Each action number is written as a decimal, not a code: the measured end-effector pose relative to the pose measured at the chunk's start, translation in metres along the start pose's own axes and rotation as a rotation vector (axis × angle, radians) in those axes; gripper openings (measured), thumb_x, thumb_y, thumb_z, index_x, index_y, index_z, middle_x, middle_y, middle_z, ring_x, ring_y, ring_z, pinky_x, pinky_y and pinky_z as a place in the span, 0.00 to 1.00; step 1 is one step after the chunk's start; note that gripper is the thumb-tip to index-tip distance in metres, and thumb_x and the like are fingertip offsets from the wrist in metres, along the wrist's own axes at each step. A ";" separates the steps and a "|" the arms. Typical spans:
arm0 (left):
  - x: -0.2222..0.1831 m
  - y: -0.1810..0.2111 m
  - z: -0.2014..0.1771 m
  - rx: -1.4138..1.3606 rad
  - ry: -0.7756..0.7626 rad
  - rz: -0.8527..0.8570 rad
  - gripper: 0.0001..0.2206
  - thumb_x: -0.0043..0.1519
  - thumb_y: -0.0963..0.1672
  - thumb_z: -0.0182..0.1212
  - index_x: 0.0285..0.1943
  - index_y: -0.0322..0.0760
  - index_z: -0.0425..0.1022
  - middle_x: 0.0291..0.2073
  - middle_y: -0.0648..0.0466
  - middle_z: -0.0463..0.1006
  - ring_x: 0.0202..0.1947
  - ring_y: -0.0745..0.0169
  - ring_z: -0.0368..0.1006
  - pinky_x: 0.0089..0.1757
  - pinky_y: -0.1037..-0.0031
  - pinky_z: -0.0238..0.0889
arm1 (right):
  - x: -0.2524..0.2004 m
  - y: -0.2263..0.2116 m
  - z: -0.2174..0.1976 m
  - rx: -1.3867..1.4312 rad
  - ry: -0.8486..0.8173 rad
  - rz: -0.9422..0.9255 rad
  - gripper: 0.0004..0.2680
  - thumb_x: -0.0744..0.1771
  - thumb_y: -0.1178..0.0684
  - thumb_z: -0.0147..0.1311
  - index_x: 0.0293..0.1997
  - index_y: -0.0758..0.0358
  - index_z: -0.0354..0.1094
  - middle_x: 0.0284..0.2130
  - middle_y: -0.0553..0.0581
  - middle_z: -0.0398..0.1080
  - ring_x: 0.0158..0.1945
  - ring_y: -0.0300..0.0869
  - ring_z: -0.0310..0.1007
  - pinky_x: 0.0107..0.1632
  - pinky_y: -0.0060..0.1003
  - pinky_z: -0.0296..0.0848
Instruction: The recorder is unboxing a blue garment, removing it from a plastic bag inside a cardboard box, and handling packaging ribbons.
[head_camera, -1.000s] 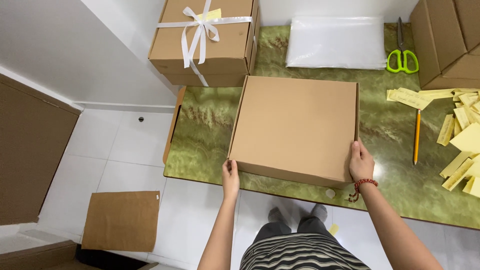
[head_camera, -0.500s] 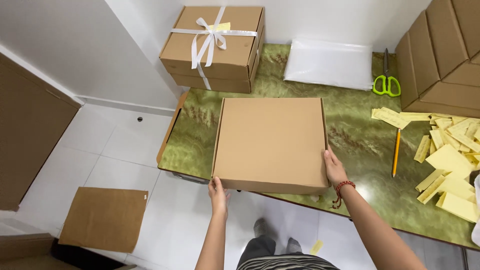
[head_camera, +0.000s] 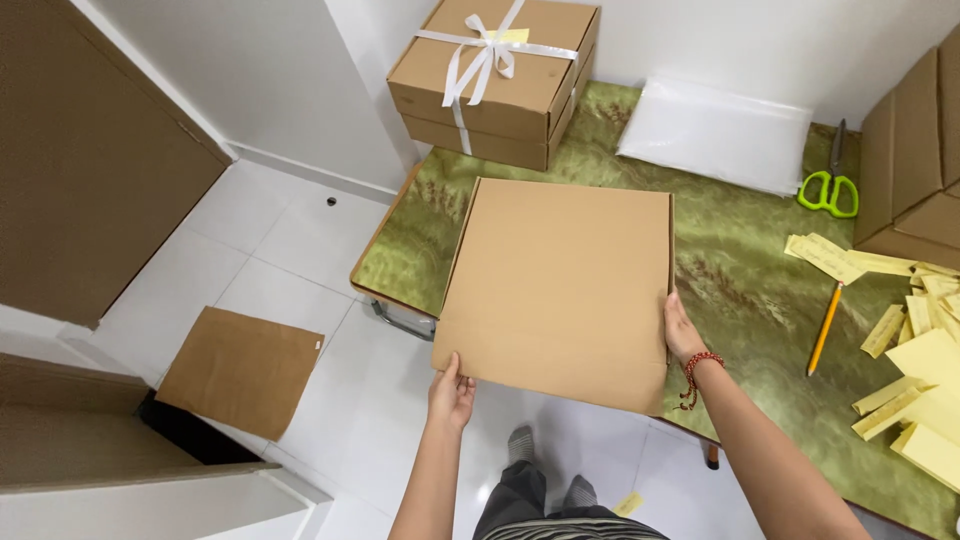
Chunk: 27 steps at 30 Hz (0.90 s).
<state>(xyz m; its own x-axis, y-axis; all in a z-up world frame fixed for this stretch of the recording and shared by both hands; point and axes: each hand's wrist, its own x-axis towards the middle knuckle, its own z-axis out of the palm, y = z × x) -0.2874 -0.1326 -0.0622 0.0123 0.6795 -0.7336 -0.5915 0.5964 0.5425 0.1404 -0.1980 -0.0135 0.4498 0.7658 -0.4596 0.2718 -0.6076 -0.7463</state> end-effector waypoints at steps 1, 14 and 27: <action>-0.009 0.004 0.001 -0.008 0.003 0.007 0.21 0.67 0.49 0.71 0.63 0.43 0.66 0.46 0.58 0.67 0.48 0.64 0.67 0.42 0.84 0.67 | 0.005 0.005 0.001 -0.003 -0.007 -0.008 0.35 0.71 0.18 0.12 0.85 0.46 0.36 0.80 0.63 0.42 0.82 0.56 0.37 0.83 0.50 0.35; -0.092 0.088 0.103 -0.230 -0.226 0.182 0.13 0.65 0.49 0.72 0.53 0.44 0.75 0.43 0.57 0.76 0.44 0.67 0.76 0.40 0.83 0.74 | 0.067 0.087 0.012 0.363 0.048 0.103 0.32 0.70 0.22 0.42 0.78 0.56 0.56 0.70 0.63 0.63 0.75 0.55 0.56 0.76 0.49 0.52; -0.039 0.226 0.301 -0.232 -0.822 0.332 0.28 0.69 0.57 0.62 0.77 0.54 0.63 0.79 0.54 0.57 0.80 0.48 0.50 0.71 0.47 0.56 | 0.049 0.028 0.010 0.029 0.215 0.079 0.24 0.64 0.36 0.65 0.70 0.25 0.68 0.59 0.55 0.77 0.67 0.56 0.70 0.71 0.54 0.67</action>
<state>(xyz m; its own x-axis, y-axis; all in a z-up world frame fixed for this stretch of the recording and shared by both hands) -0.1785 0.1043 0.2117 0.3294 0.9441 0.0158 -0.8133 0.2752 0.5126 0.1616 -0.1750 -0.0616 0.6403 0.6516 -0.4067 0.2053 -0.6553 -0.7269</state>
